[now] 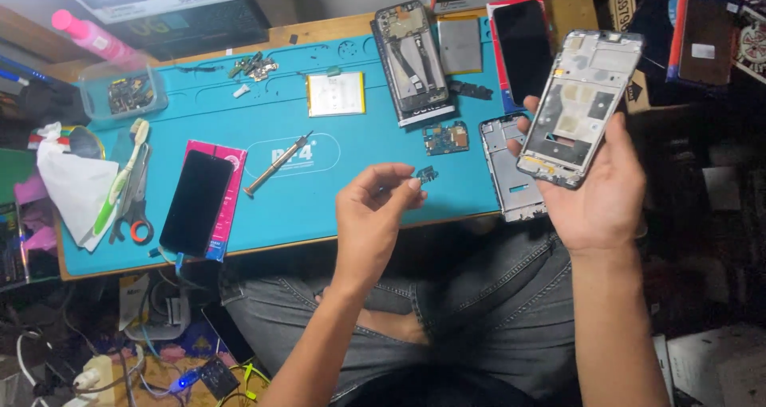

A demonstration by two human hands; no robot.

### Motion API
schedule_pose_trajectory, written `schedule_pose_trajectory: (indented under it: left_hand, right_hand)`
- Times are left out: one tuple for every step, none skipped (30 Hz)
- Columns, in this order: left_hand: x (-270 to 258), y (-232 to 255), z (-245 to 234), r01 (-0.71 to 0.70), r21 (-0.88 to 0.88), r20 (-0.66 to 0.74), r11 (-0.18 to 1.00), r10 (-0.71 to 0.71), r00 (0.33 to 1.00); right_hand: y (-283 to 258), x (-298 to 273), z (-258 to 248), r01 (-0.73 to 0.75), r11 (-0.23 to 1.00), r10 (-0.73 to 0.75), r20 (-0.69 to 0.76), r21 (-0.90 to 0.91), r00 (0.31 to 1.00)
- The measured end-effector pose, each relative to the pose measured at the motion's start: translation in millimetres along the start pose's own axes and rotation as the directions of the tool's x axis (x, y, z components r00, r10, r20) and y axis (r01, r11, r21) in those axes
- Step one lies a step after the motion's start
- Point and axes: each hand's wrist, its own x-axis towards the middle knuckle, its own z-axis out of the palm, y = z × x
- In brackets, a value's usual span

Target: Assembling internal components of a smartphone, including the motherboard and frame on a repair mat.

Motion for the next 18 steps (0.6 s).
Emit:
schedule_pose_trajectory:
  left_hand:
    - [5,0,8,-0.068,0.082,0.007,0.994,0.068,0.998]
    - [15,1,18,-0.069,0.09,0.013,0.994,0.068,0.998]
    - [25,3,29,-0.126,0.239,-0.007,0.963,0.132,0.991]
    - [35,4,40,-0.177,0.383,-0.018,0.907,0.199,0.98]
    - [47,2,50,-0.18,0.389,-0.011,0.903,0.2,0.98]
    - [59,-1,61,-0.204,0.464,-0.016,0.862,0.239,0.971]
    - [70,-4,71,-0.226,0.536,-0.017,0.813,0.278,0.96]
    - [80,-9,79,-0.229,0.54,-0.008,0.81,0.277,0.961]
    - [90,-14,87,-0.274,0.575,0.016,0.771,0.324,0.946]
    - [100,-19,96,-0.318,0.605,0.041,0.73,0.37,0.928]
    - [104,-22,101,-0.32,0.607,0.049,0.728,0.368,0.929]
    - [108,-24,107,-0.322,0.635,0.057,0.703,0.373,0.926]
    - [112,-27,112,-0.323,0.661,0.065,0.677,0.377,0.924]
    - [109,-26,113,-0.323,0.664,0.07,0.675,0.374,0.925]
    - [107,-25,113,-0.326,0.664,0.073,0.673,0.376,0.924]
    - [106,-23,113,-0.33,0.665,0.075,0.671,0.38,0.922]
    - [96,-16,109,-0.33,0.667,0.078,0.668,0.378,0.922]
    - [87,-10,106,-0.32,0.653,0.063,0.686,0.372,0.926]
  right_hand:
    - [-7,0,-7,0.014,1.0,-0.015,-0.061,-0.018,0.998]
    - [-10,-1,-11,0.018,1.0,-0.018,-0.064,-0.009,0.998]
    - [-13,-2,-16,0.026,0.999,-0.028,-0.079,-0.021,0.997]
    - [-17,-2,-20,0.034,0.999,-0.037,-0.092,-0.034,0.995]
    - [-17,-3,-25,0.039,0.999,-0.041,-0.096,-0.025,0.995]
    - [-18,-3,-30,0.033,0.999,-0.033,-0.083,-0.005,0.996]
    - [-19,-3,-35,0.027,1.0,-0.026,-0.071,0.016,0.997]
    - [-20,-4,-37,0.032,0.999,-0.03,-0.076,0.023,0.997]
    - [-21,-5,-39,0.025,0.999,-0.023,-0.073,0.031,0.997]
    - [-22,-6,-41,0.019,0.999,-0.016,-0.069,0.037,0.997]
    - [-24,-6,-43,0.023,0.999,-0.02,-0.074,0.042,0.997]
    - [-25,-6,-45,0.016,0.999,-0.012,-0.064,0.048,0.998]
    - [-26,-6,-47,0.008,0.998,-0.005,-0.053,0.055,0.999]
    - [-27,-7,-46,0.009,0.998,-0.006,-0.058,0.059,0.998]
    - [-28,-8,-45,0.005,0.998,-0.002,-0.06,0.06,0.998]
    - [-28,-7,-43,0.001,0.998,0.003,-0.059,0.061,0.998]
    - [-24,-6,-42,0.002,0.998,0.002,-0.061,0.065,0.998]
    - [-22,-5,-41,-0.035,0.995,0.039,-0.043,0.091,0.998]
